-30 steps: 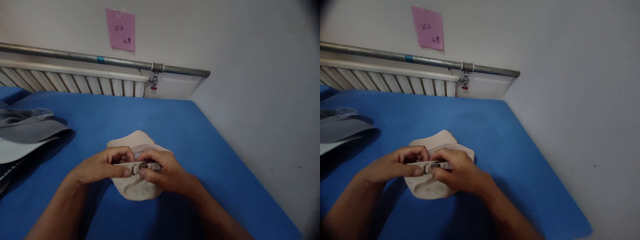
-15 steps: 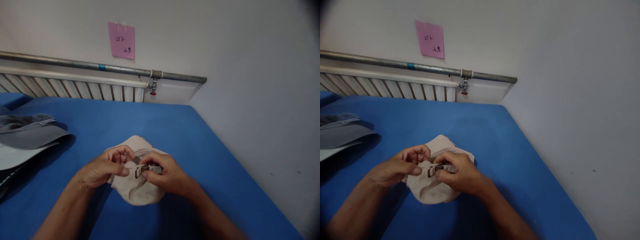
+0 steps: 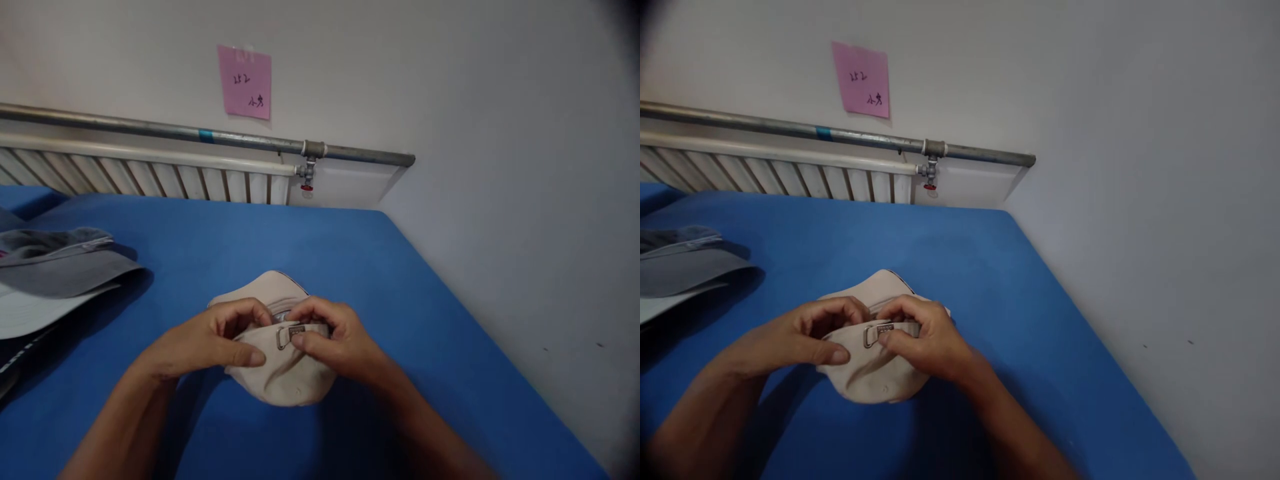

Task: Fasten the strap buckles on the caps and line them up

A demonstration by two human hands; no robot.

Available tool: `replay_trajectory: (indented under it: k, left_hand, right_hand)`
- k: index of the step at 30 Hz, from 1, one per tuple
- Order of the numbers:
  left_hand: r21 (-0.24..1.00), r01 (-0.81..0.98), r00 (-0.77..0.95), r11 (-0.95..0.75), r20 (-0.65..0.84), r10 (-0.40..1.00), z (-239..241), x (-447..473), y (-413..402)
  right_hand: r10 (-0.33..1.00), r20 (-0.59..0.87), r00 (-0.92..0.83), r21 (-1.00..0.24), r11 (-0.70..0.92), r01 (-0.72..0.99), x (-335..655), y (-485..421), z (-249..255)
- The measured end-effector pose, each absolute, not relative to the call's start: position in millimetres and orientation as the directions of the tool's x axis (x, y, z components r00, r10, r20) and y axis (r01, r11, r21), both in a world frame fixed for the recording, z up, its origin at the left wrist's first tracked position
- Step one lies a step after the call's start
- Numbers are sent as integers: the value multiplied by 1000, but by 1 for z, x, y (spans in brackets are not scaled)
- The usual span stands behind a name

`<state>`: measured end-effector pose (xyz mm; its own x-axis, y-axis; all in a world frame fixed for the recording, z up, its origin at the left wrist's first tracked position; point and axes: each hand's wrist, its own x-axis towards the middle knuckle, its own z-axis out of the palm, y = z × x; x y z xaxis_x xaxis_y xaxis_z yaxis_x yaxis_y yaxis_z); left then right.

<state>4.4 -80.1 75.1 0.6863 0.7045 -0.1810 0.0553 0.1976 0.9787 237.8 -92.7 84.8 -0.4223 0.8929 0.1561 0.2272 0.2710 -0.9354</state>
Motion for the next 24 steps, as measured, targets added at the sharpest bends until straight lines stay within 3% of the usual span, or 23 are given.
replay_trajectory:
  k: [4,8,14,18,24]
  left_hand:
    - [980,200,698,6,-147,700,80,3,-78]
    - [960,269,700,-82,-136,701,85,2,-78]
    - [962,252,645,101,-245,724,86,-19,-82]
    - [952,288,596,105,-264,758,85,-30,-81]
    - [927,355,569,-118,-114,814,91,-30,-79]
  right_hand:
    - [876,208,-436,-913,333,234,238,-93,84]
    - [871,254,-421,-881,388,270,239,-95,85]
    - [846,265,-462,-822,449,350,253,-91,90]
    - [836,215,-505,-809,443,388,265,-84,91]
    - [805,77,-588,-870,342,354,272,-79,90]
